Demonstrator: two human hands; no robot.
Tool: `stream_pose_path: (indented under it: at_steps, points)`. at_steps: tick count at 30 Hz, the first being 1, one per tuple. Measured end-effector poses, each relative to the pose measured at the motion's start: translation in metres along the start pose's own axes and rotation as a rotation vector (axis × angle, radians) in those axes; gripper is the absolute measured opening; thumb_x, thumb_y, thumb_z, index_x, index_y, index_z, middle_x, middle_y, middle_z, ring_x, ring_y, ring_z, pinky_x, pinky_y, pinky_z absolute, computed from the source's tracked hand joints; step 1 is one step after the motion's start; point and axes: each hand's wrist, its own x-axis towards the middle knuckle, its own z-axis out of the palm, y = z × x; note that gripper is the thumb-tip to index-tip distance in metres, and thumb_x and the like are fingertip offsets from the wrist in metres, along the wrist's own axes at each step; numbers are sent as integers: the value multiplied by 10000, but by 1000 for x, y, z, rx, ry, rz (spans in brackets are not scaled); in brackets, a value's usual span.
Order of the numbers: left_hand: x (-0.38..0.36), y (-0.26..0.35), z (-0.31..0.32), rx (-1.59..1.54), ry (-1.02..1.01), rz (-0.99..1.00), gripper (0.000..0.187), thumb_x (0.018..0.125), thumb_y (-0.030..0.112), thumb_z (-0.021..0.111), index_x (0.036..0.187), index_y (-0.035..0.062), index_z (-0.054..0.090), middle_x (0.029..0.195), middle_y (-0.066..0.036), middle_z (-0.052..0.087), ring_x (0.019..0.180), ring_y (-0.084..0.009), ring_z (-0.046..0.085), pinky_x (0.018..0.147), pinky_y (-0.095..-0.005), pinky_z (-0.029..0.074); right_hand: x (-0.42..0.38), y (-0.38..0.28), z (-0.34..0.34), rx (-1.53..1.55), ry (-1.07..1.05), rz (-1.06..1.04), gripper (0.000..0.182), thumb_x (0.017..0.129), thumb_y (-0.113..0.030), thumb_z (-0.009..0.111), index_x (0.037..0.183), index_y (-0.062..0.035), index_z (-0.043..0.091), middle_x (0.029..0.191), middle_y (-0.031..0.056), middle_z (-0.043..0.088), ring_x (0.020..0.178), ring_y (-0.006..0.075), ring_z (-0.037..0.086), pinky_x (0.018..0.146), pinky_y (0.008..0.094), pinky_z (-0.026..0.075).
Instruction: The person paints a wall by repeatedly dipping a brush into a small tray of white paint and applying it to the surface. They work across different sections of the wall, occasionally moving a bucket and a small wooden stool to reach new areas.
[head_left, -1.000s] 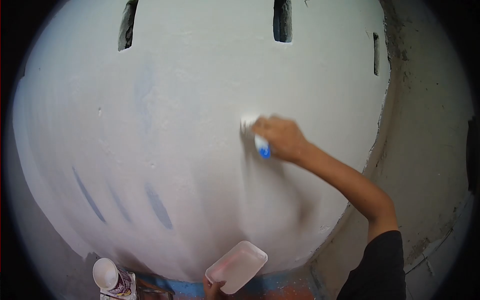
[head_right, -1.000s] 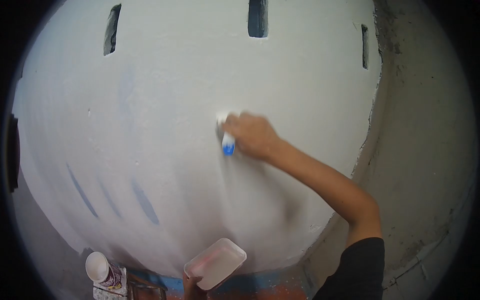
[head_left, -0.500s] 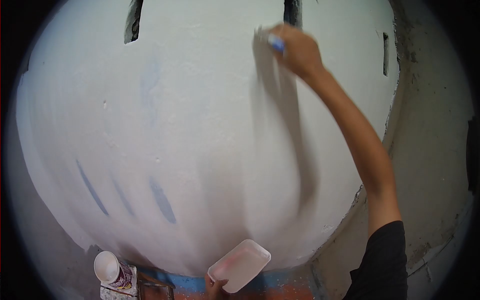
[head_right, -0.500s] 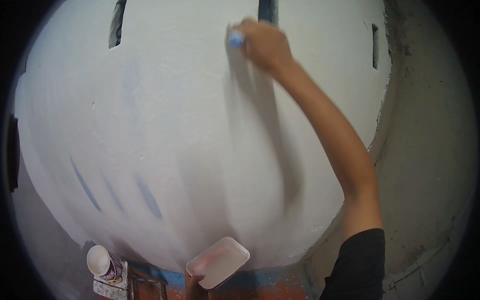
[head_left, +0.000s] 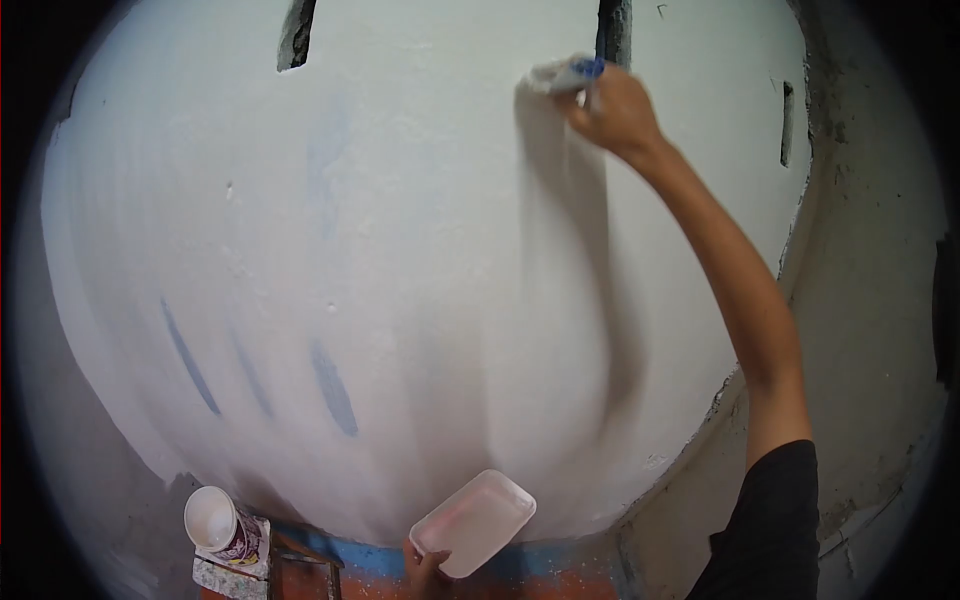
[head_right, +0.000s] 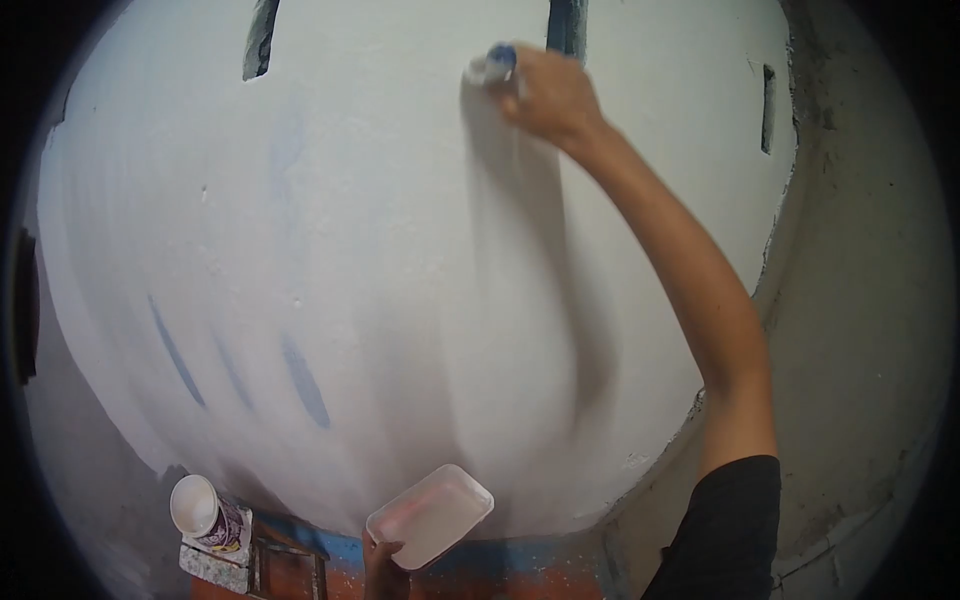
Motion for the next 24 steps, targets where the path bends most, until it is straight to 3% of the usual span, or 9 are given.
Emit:
stream_pose_path:
  at_steps: [4,5,7,10,14,16,19,21,24]
  points:
    - [7,-20,-26,15,-35,-20,662,808,90,680,1406,15,405,1319,-212,525,1181,-350,573,947,-458,549,36,-2,-4,-181,54,110,208,890,-208,678,1078,-130,722,939,86,736,822,317,696,706,383,557]
    - [11,-28,-32,11,-30,-18,651,813,83,679,1402,12,410,1315,-206,529,1181,-343,574,952,-448,546,28,-6,5,-108,177,-38,169,859,-192,673,998,-96,690,882,95,706,838,323,678,723,440,553]
    - [9,-29,-38,21,-42,-9,625,826,79,679,1392,6,422,1301,-193,538,1178,-331,575,959,-427,539,-8,-23,26,-208,127,-226,227,825,-150,649,1049,-142,682,975,27,647,817,278,646,659,409,552]
    - [5,-15,-24,23,-44,11,632,792,84,654,1374,13,419,1281,-181,544,1171,-325,581,949,-430,548,-99,-84,53,-351,-51,-309,301,817,-96,619,1111,-108,683,1003,-4,677,788,160,638,533,276,509]
    - [-11,15,8,5,78,-6,693,699,93,608,1353,39,384,1267,-177,527,1164,-332,589,917,-476,583,-201,-155,64,-76,-233,-344,267,787,-87,647,1051,-78,684,892,15,628,706,146,615,457,276,476]
    - [-14,16,6,9,97,6,686,704,98,613,1349,43,387,1263,-172,526,1164,-328,586,913,-477,583,-199,-166,50,53,-497,-183,345,755,-96,688,1100,-89,670,951,30,650,780,198,643,558,320,536]
    - [-11,12,-1,-15,89,44,647,715,72,615,1329,44,411,1241,-158,539,1152,-303,580,934,-451,551,-134,-130,39,84,-432,45,483,709,-159,759,1180,-150,649,1115,46,673,979,283,656,825,399,545]
    - [-10,13,-1,-25,98,46,579,730,16,614,1286,35,455,1195,-134,566,1125,-261,572,982,-400,488,-82,-97,37,-33,-117,24,367,761,-134,712,1124,-152,666,1068,35,663,925,277,647,756,396,549]
    - [-7,9,-3,41,70,45,689,711,114,623,1360,66,398,1269,-152,524,1170,-314,579,925,-462,575,-58,-93,33,-151,101,12,267,800,-109,660,1063,-150,671,983,28,649,844,260,641,667,383,550]
